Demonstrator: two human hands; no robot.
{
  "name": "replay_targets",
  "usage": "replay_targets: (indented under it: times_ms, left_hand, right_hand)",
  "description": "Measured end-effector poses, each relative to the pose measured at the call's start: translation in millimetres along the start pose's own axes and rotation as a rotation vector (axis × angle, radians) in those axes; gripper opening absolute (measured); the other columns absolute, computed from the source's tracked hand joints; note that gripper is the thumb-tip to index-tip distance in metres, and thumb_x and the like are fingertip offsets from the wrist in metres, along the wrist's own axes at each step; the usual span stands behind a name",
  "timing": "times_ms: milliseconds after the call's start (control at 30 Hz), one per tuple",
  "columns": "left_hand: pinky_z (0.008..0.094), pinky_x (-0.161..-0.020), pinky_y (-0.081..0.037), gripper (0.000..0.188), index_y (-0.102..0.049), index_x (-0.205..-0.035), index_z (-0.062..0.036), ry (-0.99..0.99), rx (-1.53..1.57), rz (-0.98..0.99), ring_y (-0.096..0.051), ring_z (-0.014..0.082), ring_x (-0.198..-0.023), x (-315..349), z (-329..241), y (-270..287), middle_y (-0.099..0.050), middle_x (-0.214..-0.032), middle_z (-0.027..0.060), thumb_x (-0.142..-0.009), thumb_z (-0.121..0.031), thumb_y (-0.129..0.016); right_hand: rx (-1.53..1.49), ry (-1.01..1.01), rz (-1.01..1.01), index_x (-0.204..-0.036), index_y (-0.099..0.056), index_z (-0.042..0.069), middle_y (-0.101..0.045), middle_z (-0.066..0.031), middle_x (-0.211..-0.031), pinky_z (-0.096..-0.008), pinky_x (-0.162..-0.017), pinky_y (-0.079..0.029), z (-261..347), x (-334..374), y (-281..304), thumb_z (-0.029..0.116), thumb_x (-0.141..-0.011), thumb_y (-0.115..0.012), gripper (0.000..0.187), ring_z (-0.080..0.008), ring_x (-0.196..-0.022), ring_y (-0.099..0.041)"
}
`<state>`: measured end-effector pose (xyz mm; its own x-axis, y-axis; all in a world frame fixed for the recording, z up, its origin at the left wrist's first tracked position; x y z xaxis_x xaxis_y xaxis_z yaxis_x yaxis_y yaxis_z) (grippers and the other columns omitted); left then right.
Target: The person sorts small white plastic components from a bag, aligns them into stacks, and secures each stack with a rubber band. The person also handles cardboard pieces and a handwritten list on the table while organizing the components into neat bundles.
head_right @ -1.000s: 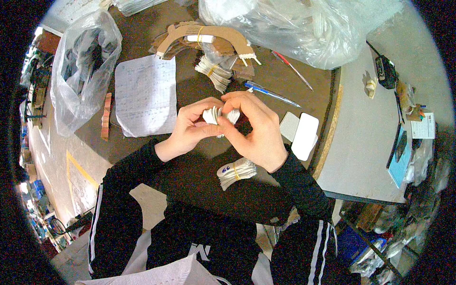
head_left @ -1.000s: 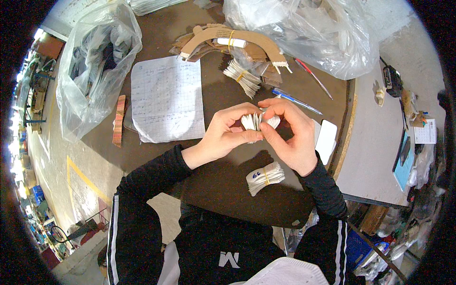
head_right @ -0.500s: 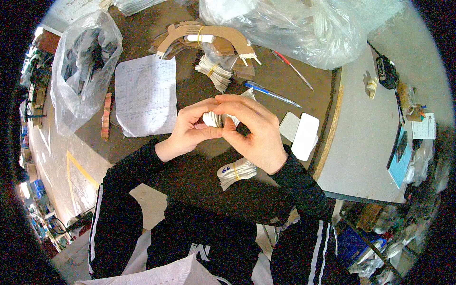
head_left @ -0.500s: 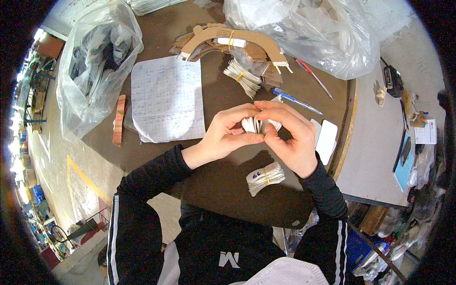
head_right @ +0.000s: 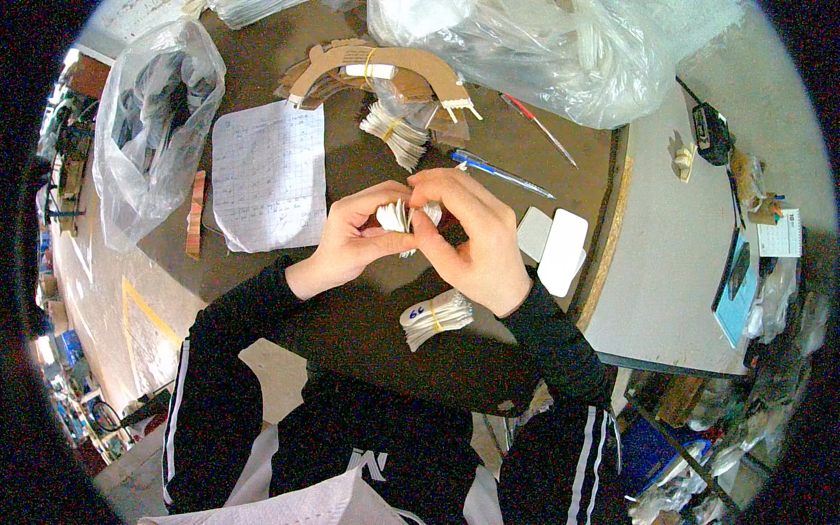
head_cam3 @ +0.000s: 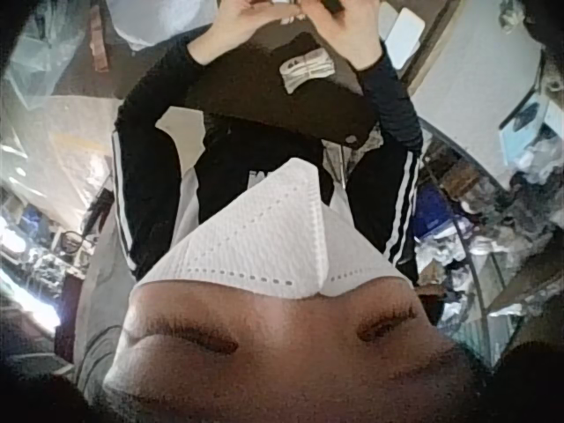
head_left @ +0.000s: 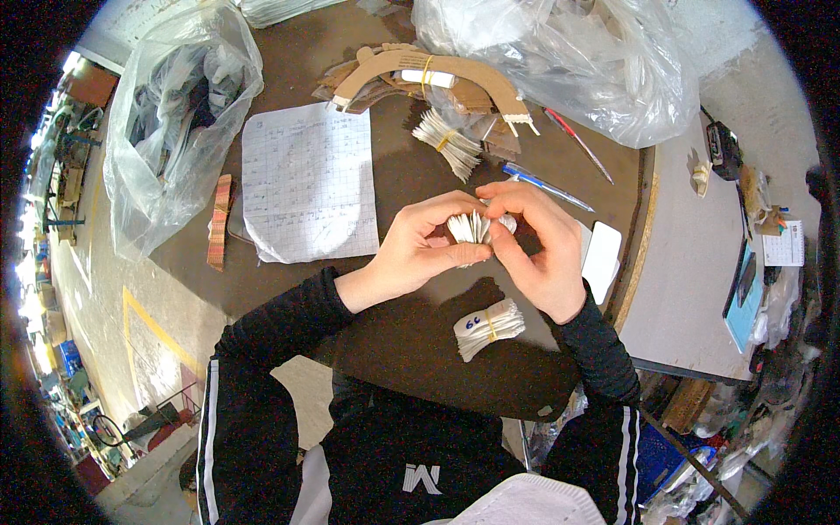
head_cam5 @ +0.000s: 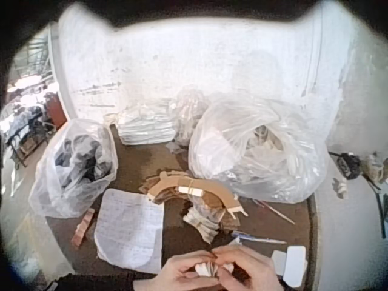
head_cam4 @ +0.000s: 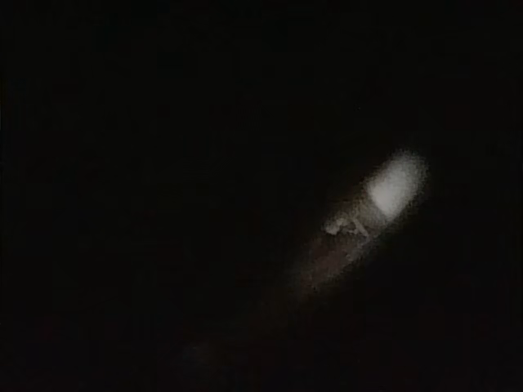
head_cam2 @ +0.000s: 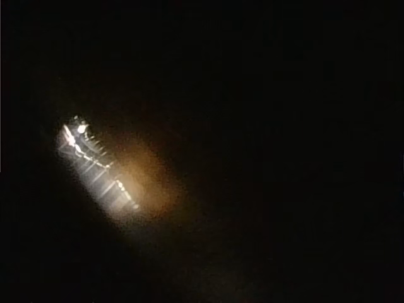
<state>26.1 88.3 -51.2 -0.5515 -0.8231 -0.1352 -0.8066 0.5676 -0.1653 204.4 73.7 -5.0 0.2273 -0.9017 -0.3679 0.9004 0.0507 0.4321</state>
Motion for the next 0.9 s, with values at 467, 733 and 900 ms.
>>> replay_targets:
  times_ms: [467, 733, 900]
  left_hand:
    - [0.0217, -0.068, -0.051, 0.045, -0.061, -0.117, -0.0010, 0.245, 0.069, -0.141, -0.063, 0.0100, -0.086, -4.3, -10.5, -2.3, -0.065, -0.104, 0.0052, -0.075, 0.000, -0.078]
    - [0.0276, -0.079, -0.056, 0.047, -0.061, -0.116, 0.0017, 0.238, 0.160, -0.239, -0.067, 0.0155, -0.090, -3.5, 5.4, 1.2, -0.067, -0.107, 0.0096, -0.072, 0.009, -0.076]
    - [0.0271, -0.078, -0.056, 0.044, -0.062, -0.114, 0.0022, 0.199, 0.135, -0.262, -0.067, 0.0148, -0.090, -1.1, 2.9, 1.2, -0.069, -0.104, 0.0105, -0.073, 0.005, -0.078]
  right_hand:
    - [-0.050, -0.204, -0.083, -0.089, -0.059, 0.002, -0.067, -0.0124, -0.101, -0.0305, -0.067, -0.052, -7.9, 2.4, -5.0, 0.000, -0.077, -0.065, 0.013, -0.0204, -0.076, -0.065]
    - [-0.114, -0.286, -0.040, -0.085, -0.063, 0.000, -0.067, -0.0125, -0.099, -0.0298, -0.065, -0.050, -12.8, 1.0, -1.3, 0.003, -0.079, -0.066, 0.008, -0.0204, -0.077, -0.065]
    - [-0.094, -0.186, -0.022, -0.085, -0.063, 0.000, -0.067, -0.0130, -0.098, -0.0296, -0.068, -0.050, -14.2, 0.7, -1.9, 0.006, -0.079, -0.071, 0.012, -0.0204, -0.078, -0.065]
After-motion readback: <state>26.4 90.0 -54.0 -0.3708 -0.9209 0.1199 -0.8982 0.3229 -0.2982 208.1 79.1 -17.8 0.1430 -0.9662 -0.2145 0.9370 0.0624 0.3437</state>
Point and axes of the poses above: each hand's wrist, its own x-axis away from the middle knuckle, its own y-axis out of the back of the hand, z = x × y, the point moved 1 cm from there along -x, towards the middle knuckle
